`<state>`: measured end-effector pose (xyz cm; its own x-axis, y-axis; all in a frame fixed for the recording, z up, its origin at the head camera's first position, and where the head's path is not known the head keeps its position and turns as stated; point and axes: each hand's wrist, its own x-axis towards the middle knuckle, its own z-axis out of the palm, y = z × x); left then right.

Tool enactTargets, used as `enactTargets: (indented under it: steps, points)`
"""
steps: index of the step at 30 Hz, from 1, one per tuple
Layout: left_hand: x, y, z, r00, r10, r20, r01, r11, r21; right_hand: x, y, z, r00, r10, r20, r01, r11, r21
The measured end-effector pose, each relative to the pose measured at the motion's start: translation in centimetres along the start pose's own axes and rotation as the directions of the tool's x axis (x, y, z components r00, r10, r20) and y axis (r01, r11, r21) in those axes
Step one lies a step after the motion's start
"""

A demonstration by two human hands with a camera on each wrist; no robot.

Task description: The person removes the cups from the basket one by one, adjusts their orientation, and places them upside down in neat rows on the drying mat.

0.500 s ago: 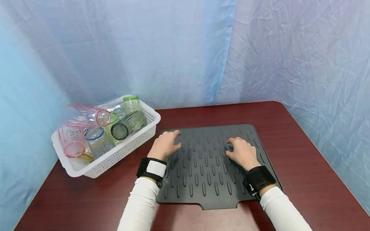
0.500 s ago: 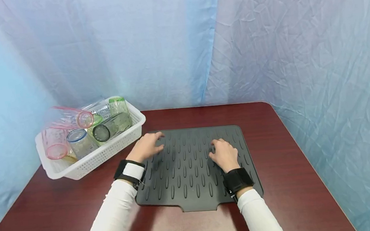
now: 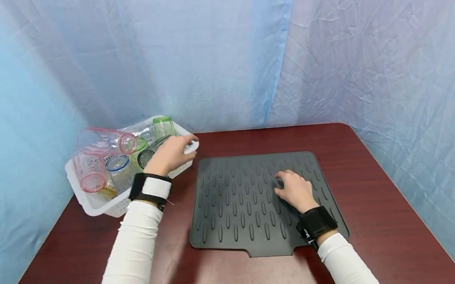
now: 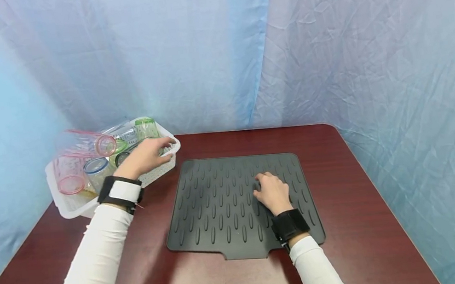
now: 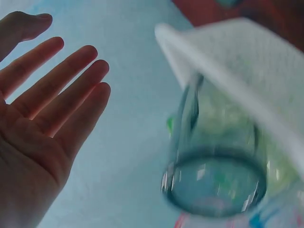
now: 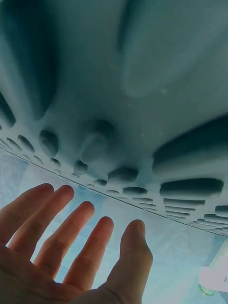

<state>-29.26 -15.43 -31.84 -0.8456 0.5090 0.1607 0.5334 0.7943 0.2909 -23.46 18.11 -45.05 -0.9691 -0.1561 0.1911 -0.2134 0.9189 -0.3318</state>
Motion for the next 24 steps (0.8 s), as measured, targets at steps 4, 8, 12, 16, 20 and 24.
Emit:
enactTargets:
  steps: [4,8,12,16,20,24]
  points:
    - [-0.6,-1.6,-2.2,1.000,-0.016,-0.020,0.016,0.999,0.035,0.1,-0.1,0.1,1.000,0.009,0.012,-0.009,1.000,-0.012]
    - [-1.3,-3.3,-4.0,0.999,-0.034,-0.029,0.036,0.997,0.065,0.1,-0.3,0.1,0.999,0.017,0.031,-0.017,1.000,-0.009]
    - [-2.0,-4.8,-5.6,0.997,-0.080,-0.017,0.082,0.990,0.117,0.0,-0.4,0.1,0.999,0.020,0.044,-0.020,1.000,0.000]
    - [-2.7,-6.2,-6.9,0.989,-0.149,0.003,0.146,0.973,0.179,-0.1,-0.4,0.1,0.999,0.021,0.046,-0.021,1.000,-0.004]
    - [-3.7,-7.7,-7.8,0.980,-0.198,0.010,0.191,0.957,0.217,-0.1,-0.3,0.1,0.999,0.020,0.050,-0.019,1.000,-0.010]
    - [-4.9,-8.8,-8.1,0.982,-0.187,0.011,0.178,0.952,0.248,-0.3,-0.2,0.0,0.998,0.028,0.056,-0.026,0.999,-0.031]
